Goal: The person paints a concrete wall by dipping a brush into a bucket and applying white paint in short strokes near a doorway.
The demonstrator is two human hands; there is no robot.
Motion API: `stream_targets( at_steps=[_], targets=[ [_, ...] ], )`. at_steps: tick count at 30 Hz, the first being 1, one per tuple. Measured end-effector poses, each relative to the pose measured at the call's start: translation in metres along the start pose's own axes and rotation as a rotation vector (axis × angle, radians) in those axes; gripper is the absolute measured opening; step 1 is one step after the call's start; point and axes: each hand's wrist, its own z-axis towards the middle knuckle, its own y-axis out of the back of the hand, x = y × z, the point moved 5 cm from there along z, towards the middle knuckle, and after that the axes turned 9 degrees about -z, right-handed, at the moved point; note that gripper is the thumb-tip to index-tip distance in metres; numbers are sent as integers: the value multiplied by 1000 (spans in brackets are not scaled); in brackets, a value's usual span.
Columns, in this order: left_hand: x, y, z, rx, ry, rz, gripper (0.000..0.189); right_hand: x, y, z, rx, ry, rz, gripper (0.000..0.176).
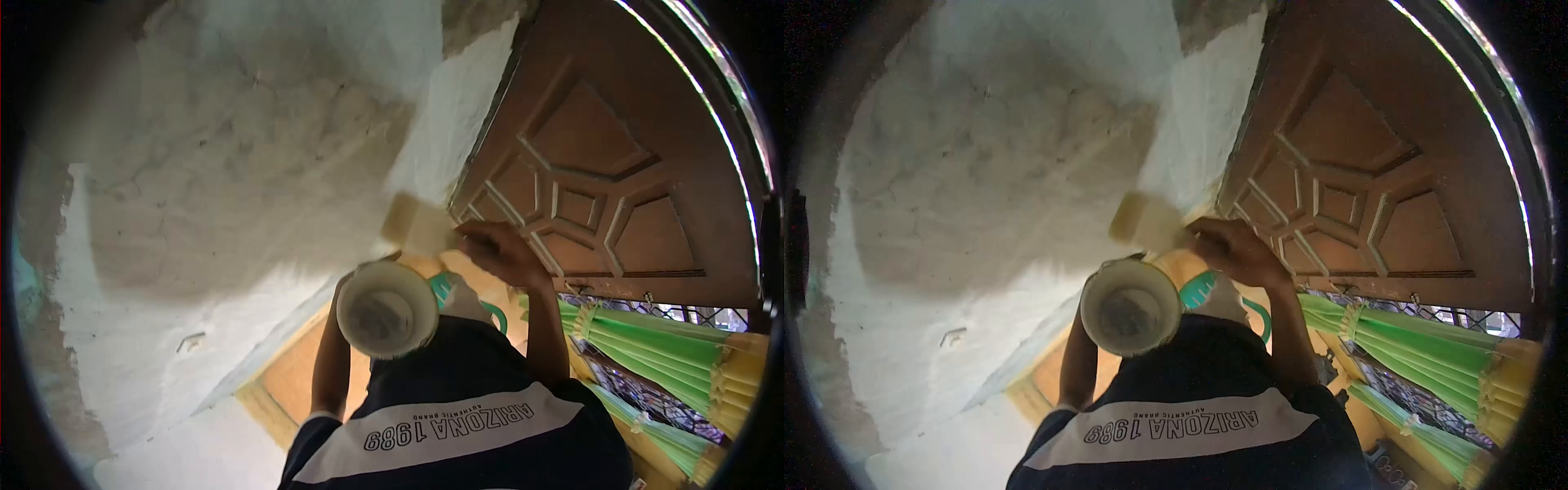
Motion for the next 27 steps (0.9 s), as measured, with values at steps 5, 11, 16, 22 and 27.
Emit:
stream_targets(
  at_steps=[5,11,16,22,27],
  targets=[
    [-7,14,16,-69,-136,295,57,-18,76,35,-177,-2,338,25],
    [2,3,20,-63,-210,354,58,-64,154,118,-308,-124,123,27],
    [2,-4,25,-69,-298,396,59,-10,182,169,-412,-91,16,32],
    [31,4,21,-124,-355,407,60,92,214,160,-461,152,52,37],
    [42,3,22,-166,-394,434,61,94,218,158,-564,232,166,37]
  ],
)
